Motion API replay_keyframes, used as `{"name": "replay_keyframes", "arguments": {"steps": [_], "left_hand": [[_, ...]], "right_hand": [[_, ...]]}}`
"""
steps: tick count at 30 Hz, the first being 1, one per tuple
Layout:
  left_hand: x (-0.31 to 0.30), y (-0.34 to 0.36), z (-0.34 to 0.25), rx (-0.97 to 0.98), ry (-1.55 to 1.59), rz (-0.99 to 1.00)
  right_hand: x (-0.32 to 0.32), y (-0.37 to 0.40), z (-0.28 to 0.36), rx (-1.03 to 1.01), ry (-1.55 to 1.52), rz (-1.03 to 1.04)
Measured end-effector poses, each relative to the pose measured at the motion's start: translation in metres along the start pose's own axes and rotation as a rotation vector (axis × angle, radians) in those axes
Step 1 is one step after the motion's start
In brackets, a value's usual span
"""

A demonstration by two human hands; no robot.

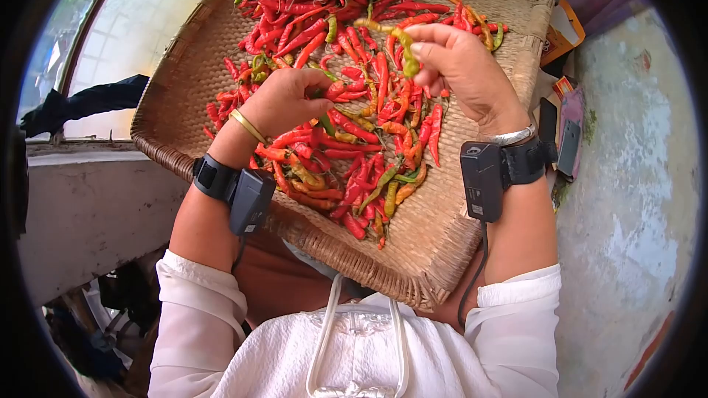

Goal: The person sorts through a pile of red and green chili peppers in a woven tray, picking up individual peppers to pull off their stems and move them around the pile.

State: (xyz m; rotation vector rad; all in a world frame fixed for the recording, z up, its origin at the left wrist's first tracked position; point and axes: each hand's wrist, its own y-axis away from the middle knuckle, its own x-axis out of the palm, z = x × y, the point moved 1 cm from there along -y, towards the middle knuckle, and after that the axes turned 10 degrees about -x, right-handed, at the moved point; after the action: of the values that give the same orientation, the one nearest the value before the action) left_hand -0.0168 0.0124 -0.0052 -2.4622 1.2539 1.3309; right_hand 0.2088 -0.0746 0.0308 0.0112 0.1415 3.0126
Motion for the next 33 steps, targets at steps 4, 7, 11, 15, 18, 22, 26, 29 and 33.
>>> {"name": "replay_keyframes", "arguments": {"steps": [4, 7, 11, 15, 18, 22, 26, 29, 33], "left_hand": [[0.004, -0.005, -0.004, -0.028, 0.526, 0.100], [0.000, -0.002, -0.018, -0.092, 0.826, 0.136], [-0.002, -0.007, -0.020, 0.011, 1.051, 0.117], [0.000, -0.010, -0.021, 0.010, 1.149, 0.111], [0.002, -0.008, -0.025, 0.079, 1.162, 0.144], [-0.001, -0.006, -0.029, -0.072, 1.093, 0.054], [-0.001, -0.011, -0.021, -0.122, 1.032, -0.026], [0.003, -0.009, -0.023, -0.112, 1.073, -0.038], [0.007, -0.012, -0.022, -0.065, 1.089, -0.145]], "right_hand": [[0.005, -0.004, -0.007, -0.093, 0.017, -0.292], [0.032, 0.008, -0.005, -0.030, 0.133, 0.128], [0.054, 0.013, -0.020, -0.049, 0.023, 0.309], [0.055, 0.015, -0.014, 0.092, -0.114, 0.198], [0.047, 0.012, -0.019, 0.148, -0.148, 0.300], [0.035, 0.009, -0.017, 0.166, -0.076, 0.150], [0.015, -0.005, -0.015, 0.095, -0.245, -0.130], [-0.006, -0.013, -0.024, 0.034, -0.343, -0.213], [0.039, -0.002, -0.012, 0.094, -0.055, -0.036]]}}
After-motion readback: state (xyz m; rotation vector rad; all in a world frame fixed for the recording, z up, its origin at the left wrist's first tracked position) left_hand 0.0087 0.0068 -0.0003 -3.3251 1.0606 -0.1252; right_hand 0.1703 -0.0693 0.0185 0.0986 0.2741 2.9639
